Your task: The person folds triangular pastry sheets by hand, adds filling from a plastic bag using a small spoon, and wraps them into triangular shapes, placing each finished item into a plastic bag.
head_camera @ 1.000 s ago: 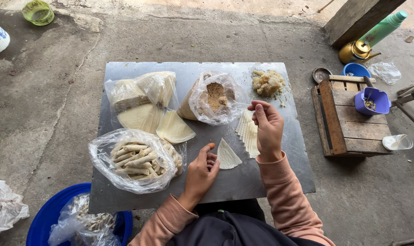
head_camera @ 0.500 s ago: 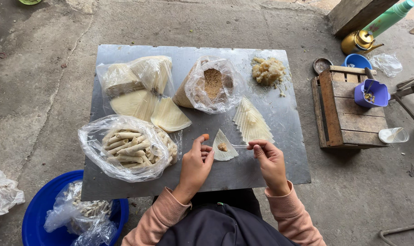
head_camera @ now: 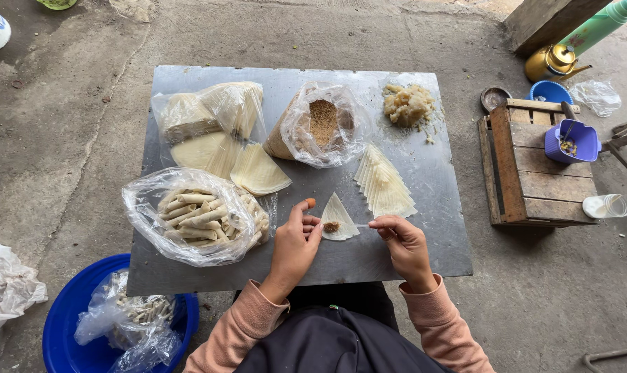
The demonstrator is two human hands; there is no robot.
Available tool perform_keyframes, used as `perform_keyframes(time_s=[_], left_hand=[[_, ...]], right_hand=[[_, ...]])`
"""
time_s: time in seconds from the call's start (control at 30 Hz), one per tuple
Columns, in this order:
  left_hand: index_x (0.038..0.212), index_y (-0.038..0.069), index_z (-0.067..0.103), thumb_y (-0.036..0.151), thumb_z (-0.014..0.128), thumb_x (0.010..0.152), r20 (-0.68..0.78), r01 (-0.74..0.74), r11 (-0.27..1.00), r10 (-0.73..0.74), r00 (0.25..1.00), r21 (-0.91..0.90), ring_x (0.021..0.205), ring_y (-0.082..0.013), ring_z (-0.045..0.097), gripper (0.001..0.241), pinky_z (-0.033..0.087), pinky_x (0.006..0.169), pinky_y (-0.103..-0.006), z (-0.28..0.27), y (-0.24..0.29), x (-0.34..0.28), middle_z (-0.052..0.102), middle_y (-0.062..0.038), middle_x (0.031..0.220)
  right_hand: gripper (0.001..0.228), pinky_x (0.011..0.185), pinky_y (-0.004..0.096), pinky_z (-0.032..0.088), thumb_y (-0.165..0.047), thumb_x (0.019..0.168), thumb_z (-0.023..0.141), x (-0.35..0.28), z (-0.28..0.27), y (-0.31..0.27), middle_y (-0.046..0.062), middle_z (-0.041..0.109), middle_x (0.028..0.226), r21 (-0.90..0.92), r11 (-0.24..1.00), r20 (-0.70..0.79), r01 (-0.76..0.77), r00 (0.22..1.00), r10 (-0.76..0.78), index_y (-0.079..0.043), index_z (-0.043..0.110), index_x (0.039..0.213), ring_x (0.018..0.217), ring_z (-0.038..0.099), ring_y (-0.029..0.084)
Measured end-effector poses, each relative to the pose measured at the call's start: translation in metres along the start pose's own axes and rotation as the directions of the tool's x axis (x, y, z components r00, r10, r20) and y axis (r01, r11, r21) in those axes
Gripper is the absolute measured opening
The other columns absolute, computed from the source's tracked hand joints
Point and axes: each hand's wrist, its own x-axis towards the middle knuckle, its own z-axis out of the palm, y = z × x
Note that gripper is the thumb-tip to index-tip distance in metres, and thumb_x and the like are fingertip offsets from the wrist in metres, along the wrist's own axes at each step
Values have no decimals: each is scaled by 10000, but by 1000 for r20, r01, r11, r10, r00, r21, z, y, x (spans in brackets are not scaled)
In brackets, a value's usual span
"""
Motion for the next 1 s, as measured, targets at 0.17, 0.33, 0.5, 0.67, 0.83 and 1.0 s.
perform_keyframes(time_s=[0.17, 0.33, 0.5, 0.67, 0.83, 1.0], left_hand=[[1336, 0, 560, 35, 689, 893, 1, 12, 1000, -12, 1000, -10, 783, -165, 784, 463, 633, 681, -279, 0, 1, -1, 771, -124, 934], [1338, -8, 558, 25, 689, 886, 7, -15, 1000, 15, 1000, -10, 796, -172, 784, 472, 632, 695, -281, 0, 1, -2, 768, -131, 940], [1325, -13, 562, 44, 668, 938, 18, -18, 999, 19, 1000, -33, 812, -188, 790, 405, 636, 708, -293, 2, 0, -5, 771, -143, 954], [1342, -11, 558, -15, 600, 920, 31, -106, 994, 105, 994, 11, 873, -199, 794, 424, 646, 744, -301, 2, -6, -6, 771, -143, 989], [1330, 26, 565, 8, 688, 866, 34, -121, 990, 119, 992, 69, 844, -208, 785, 479, 638, 728, -309, 4, -4, -4, 769, -120, 969], [1341, 38, 558, 36, 716, 878, 32, -159, 982, 157, 987, 103, 827, -211, 778, 489, 624, 703, -313, 6, 1, -3, 757, -115, 979]], right_hand=[[192, 857, 234, 539, 68, 983, 608, -8, -8, -3, 48, 729, 1068, -48, 998, -17, 38, 999, -39, -19, 738, 1095, 962, 655, 97], [171, 787, 219, 516, 11, 1006, 619, -16, -20, 3, 57, 736, 1057, 12, 1000, -91, -29, 995, 30, -27, 744, 1117, 892, 623, 79], [187, 758, 211, 509, -68, 1025, 620, -3, -25, -6, 81, 758, 1037, 160, 983, -229, -90, 965, 126, -18, 723, 1173, 808, 588, 69], [183, 734, 208, 491, -91, 1061, 623, 58, -12, -34, 98, 756, 1065, 212, 974, -305, 74, 952, -6, -2, 704, 1198, 794, 583, 73], [412, 727, 206, 523, -106, 962, 688, 125, 40, -67, 33, 678, 1126, -11, 994, -211, 111, 971, -111, -42, 541, 1341, 839, 596, 57], [333, 749, 210, 553, -117, 948, 750, 104, 58, -74, 19, 639, 976, -276, 935, -343, 224, 886, -313, -26, 559, 1205, 840, 624, 56]])
